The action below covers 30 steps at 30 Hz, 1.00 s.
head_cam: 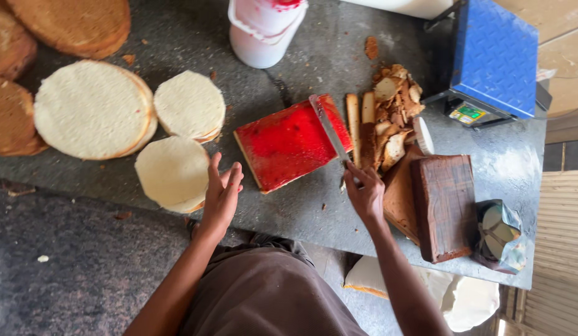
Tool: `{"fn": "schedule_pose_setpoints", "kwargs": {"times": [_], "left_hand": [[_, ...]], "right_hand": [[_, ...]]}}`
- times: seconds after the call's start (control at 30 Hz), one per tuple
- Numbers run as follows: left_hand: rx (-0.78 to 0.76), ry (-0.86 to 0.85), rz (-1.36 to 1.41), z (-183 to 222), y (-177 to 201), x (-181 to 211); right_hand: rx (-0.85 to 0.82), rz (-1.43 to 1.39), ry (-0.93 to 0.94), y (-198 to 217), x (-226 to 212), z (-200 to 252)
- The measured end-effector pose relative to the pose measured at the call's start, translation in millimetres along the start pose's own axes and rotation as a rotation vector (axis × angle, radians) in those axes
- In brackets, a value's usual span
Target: The person scoops jam onto a rectangular cake layer, spreads it across the surface with a knife, and slices the cake into smaller pieces using a knife before separating the pieces by hand.
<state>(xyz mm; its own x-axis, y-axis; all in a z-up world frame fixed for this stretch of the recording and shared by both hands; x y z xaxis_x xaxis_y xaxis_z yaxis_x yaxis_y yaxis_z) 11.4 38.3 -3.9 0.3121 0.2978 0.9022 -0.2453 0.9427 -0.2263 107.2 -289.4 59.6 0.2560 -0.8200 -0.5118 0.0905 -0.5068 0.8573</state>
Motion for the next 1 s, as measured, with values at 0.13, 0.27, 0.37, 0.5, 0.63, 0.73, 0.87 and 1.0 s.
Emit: {"fn": "schedule_pose_setpoints", "kwargs": {"times": [0.13,0.27,0.37,0.5,0.63,0.73,0.87,1.0], "left_hand": [[-0.041,-0.064,-0.020,-17,-36,-4],[0.017,0.018,-0.223,-16,-57,-4],[-0.065,-0.246,-0.451,-10,-66,5],[-0.077,-0.429,-0.745,-1,-66,-6],[-0.016,-0.349,-0.863,-16,-60,-20],[-0.079,-0.453,-0.828,-26,-56,-4],[-0.233,-0.299,-0.672,-38,-46,4],[-0.303,-0.348,-0.680,-28,-31,-5]], "right_hand": [[0.002,0.026,0.176,-10,15,-3],[-0.100,0.195,0.170,-19,2,11],[-0.024,0.214,0.091,1,21,-13],[-0.082,-0.083,0.082,-8,21,-11],[-0.120,-0.167,0.191,-34,-33,25],[-0.048,-0.074,0.251,-21,-34,18],[0.124,0.130,0.095,-4,-28,17],[-0.193,0.105,-0.029,-63,-73,34]]}}
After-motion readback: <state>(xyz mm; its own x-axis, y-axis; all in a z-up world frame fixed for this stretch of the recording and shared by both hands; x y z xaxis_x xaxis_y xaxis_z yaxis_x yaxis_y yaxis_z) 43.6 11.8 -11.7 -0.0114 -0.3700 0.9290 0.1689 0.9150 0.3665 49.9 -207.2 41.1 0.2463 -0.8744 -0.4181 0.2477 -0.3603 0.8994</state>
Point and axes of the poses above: each hand's wrist, its own z-axis away from the middle knuckle, its own y-axis out of the back of the hand, x = y × z, the point moved 6 cm from there along -z, towards the middle knuckle, and after that the axes turned 10 degrees about -x, right-handed, at the moved point
